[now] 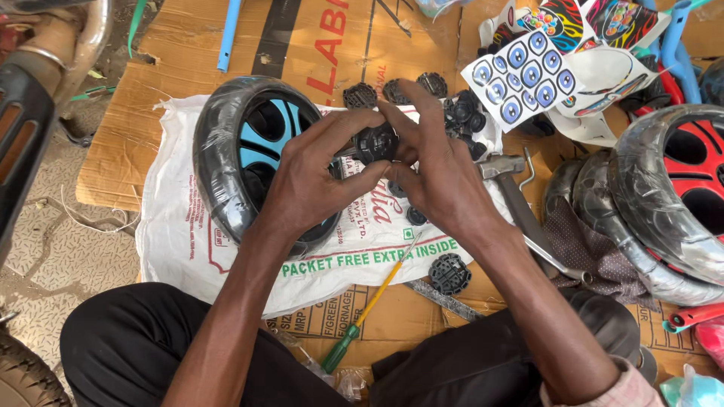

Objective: The person sits on the ground assembling a small spoked wheel, fitting an axle bolt through the hub, adding washers and black plastic components, tapping parts with a hammer, and tightening the axle with a screwdriver and a hex key. They hold the wheel steady with one hand while working the fasteners with the other.

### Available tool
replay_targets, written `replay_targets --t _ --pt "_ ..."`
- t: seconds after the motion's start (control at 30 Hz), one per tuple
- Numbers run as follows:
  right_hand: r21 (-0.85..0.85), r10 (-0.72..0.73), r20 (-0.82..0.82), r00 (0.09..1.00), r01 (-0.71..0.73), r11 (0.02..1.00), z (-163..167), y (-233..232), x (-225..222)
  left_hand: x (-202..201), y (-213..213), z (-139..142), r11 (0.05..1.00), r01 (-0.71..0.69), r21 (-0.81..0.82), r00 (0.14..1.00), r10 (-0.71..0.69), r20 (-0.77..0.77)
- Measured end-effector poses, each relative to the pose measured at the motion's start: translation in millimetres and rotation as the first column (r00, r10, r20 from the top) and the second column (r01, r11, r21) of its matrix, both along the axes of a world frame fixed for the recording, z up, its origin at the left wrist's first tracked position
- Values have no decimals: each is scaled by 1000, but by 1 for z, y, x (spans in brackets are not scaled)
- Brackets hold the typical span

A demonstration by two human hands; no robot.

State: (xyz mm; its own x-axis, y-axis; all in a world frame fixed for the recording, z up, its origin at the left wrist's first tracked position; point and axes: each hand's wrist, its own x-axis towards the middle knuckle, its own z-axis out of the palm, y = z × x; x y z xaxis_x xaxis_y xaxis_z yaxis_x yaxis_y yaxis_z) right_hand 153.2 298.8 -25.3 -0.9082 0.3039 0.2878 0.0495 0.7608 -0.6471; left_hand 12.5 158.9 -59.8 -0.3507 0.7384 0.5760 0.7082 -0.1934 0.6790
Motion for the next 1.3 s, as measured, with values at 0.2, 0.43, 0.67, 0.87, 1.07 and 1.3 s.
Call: replay_targets --t 0.2,0.43,0.67,0.87,1.07,1.3 --pt "-155 -109 -78 991 96 983 -51 5 31 3 0 -18 999 -39 3 996 39 -81" --pt "561 -625 107 773 472 680 -125 14 123 4 -11 -20 994 -101 28 990 103 -95" --pt "547 -761 256 596 560 622 -131 25 164 8 -11 -26 983 -170 67 967 179 -179" --pt "-465 -673 268 689 704 536 -81 -29 145 5 -14 -32 997 21 75 999 -18 -38" --pt "-873 -513 44 857 283 398 -39 -88 88 2 -26 -21 994 106 -12 977 -102 187" --pt "-819 -578 29 815 351 453 -35 -126 42 -4 -23 -18 993 119 -20 962 -111 251"
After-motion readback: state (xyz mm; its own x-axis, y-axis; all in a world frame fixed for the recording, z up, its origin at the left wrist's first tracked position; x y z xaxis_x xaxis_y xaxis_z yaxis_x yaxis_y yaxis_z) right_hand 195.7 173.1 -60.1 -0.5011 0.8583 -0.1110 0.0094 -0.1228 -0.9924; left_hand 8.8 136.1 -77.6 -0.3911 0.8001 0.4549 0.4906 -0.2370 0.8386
